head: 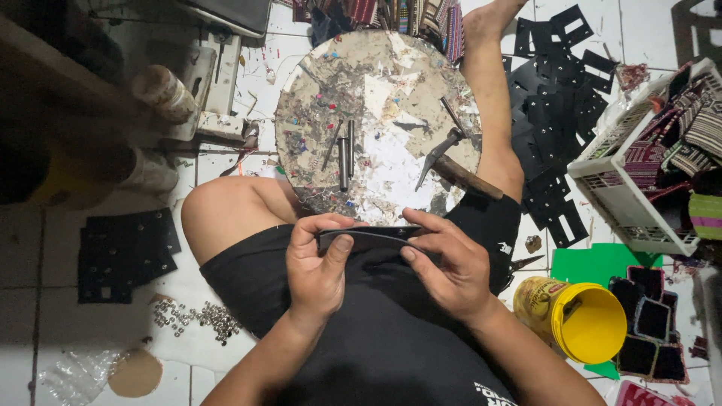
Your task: Attaching metal rivets to pre-cut leather pieces using a hammer and a rivet setter on a manual work station.
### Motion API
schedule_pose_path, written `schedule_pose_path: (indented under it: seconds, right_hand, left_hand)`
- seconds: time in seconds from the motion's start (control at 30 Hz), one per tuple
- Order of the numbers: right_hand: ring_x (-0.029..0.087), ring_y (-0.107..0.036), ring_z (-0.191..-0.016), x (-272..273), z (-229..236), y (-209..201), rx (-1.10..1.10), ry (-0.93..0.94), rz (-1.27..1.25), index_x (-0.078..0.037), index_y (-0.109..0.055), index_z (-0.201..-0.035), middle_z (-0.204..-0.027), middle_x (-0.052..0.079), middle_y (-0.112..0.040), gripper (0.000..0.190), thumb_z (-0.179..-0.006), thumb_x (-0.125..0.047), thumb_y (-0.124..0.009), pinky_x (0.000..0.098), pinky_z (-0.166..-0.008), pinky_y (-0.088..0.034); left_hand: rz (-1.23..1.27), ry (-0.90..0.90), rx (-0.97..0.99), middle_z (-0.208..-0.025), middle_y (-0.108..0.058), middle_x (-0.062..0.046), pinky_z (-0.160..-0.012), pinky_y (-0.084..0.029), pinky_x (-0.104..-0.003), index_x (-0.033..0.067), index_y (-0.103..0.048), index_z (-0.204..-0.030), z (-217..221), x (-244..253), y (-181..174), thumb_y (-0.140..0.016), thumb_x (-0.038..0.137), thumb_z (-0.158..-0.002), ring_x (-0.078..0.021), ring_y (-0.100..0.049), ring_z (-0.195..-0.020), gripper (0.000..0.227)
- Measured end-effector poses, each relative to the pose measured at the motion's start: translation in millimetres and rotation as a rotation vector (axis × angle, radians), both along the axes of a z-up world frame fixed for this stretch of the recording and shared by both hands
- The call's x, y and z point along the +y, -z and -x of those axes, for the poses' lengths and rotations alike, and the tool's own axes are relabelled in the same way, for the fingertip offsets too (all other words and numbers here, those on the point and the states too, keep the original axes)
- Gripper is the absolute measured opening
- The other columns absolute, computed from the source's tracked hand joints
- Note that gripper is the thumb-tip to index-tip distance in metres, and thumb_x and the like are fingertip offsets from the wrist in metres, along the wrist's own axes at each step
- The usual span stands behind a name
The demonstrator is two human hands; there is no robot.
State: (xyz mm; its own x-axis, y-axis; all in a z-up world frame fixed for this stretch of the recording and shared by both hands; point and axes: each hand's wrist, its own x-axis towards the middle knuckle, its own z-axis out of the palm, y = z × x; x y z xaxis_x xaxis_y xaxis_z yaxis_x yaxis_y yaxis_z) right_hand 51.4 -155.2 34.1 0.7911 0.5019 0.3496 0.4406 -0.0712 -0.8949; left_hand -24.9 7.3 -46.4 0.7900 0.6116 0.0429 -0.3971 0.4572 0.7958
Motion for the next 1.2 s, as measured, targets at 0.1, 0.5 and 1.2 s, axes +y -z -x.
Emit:
schedule_pose_path:
  seconds: [0.1, 0.5, 1.2]
  right_hand:
    - [0.027, -0.077, -0.090, 1, 1, -1, 0.091, 0.021, 0.025, 0.004, -0.075, -0.089, -0.110, 0.024, -0.077, 0.006, -0.084, 0.002, -0.077, 0.0339, -0.066, -0.063]
    - [0.022, -0.074, -0.073, 1, -2, 5, 0.085, -0.059, -0.104, 0.004, -0.068, -0.083, -0.086, 0.022, -0.078, 0.012, -0.077, 0.008, -0.077, 0.0300, -0.056, -0.059]
    - [0.025, -0.060, -0.078, -22, -4, 2, -0.185, -0.228, 0.018, -0.003, -0.053, -0.103, -0.090, 0.011, -0.058, 0.012, -0.094, 0.002, -0.057, 0.0364, -0.076, -0.049]
  left_hand:
    - [0.080, 0.016, 0.029, -0.105, -0.067, -0.020, -0.076, -0.064, -0.030, 0.0005, -0.052, -0.105, 3, 0, -4, -0.072, 0.007, -0.094, -0.0314, -0.076, -0.095, 0.024]
    - [0.070, 0.047, -0.071, -0.098, -0.068, -0.022, -0.079, -0.065, -0.037, 0.0014, -0.052, -0.100, 9, 0, -5, -0.074, 0.009, -0.093, -0.0341, -0.076, -0.095, 0.024]
    - [-0.198, 0.231, -0.071, -0.098, -0.066, -0.014, -0.090, -0.064, -0.048, 0.0098, -0.055, -0.106, 16, -3, -14, -0.072, 0.019, -0.098, -0.0366, -0.076, -0.092, 0.021]
